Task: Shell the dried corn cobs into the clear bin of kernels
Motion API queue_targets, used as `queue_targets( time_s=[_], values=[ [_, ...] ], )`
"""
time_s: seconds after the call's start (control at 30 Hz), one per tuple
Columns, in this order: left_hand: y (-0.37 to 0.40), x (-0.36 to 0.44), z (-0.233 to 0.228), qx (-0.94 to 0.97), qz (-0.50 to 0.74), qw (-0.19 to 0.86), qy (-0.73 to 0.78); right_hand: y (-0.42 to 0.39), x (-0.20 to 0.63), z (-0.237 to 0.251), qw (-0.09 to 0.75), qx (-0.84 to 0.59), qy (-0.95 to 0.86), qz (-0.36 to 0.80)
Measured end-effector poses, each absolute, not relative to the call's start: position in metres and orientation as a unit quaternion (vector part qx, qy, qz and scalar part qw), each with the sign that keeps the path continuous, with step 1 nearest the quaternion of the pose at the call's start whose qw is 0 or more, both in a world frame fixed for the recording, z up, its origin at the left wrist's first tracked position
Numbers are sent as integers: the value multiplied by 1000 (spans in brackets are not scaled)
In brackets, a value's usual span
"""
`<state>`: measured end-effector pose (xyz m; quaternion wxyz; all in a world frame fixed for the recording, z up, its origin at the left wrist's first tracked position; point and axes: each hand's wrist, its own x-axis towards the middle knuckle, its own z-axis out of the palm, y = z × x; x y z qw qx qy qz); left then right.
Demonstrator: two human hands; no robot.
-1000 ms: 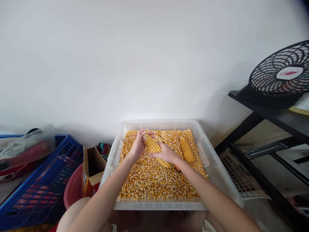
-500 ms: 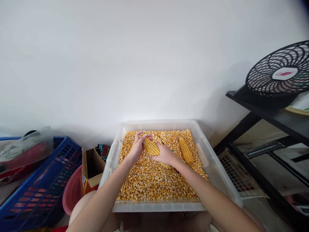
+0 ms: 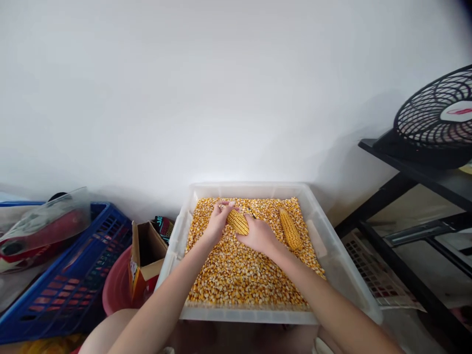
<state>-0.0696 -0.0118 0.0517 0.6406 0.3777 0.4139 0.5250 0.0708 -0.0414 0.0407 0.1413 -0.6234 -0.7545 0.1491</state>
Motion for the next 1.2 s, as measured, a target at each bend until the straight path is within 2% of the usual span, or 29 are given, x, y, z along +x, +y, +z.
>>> queue_targets(
  time_s=[0.1, 0.33, 0.4, 0.53, 0.63, 0.9, 0.97, 1.03, 1.2],
  values=[
    [-14, -70, 51, 395, 532, 644, 381, -43, 70, 41, 122, -627, -755, 147],
    [-14, -75, 57, 425, 513, 651, 365, -42, 72, 42, 200, -564, -743, 302],
    [-13, -75, 57, 417, 520, 647, 371, -43, 71, 43, 189, -575, -745, 280],
    [-12, -72, 55, 394, 531, 632, 404, -45, 67, 42, 133, -626, -754, 150],
    [-13, -71, 53, 398, 536, 622, 410, -46, 65, 40, 114, -632, -755, 133],
    [-13, -75, 58, 422, 524, 627, 393, -41, 73, 35, 208, -551, -739, 326],
    [-10, -74, 58, 412, 530, 637, 380, -40, 73, 35, 211, -546, -734, 345],
    [-7, -73, 56, 388, 538, 649, 373, -41, 71, 36, 198, -568, -737, 310],
    [-6, -71, 49, 376, 528, 641, 411, -44, 68, 41, 133, -625, -757, 139]
  ],
)
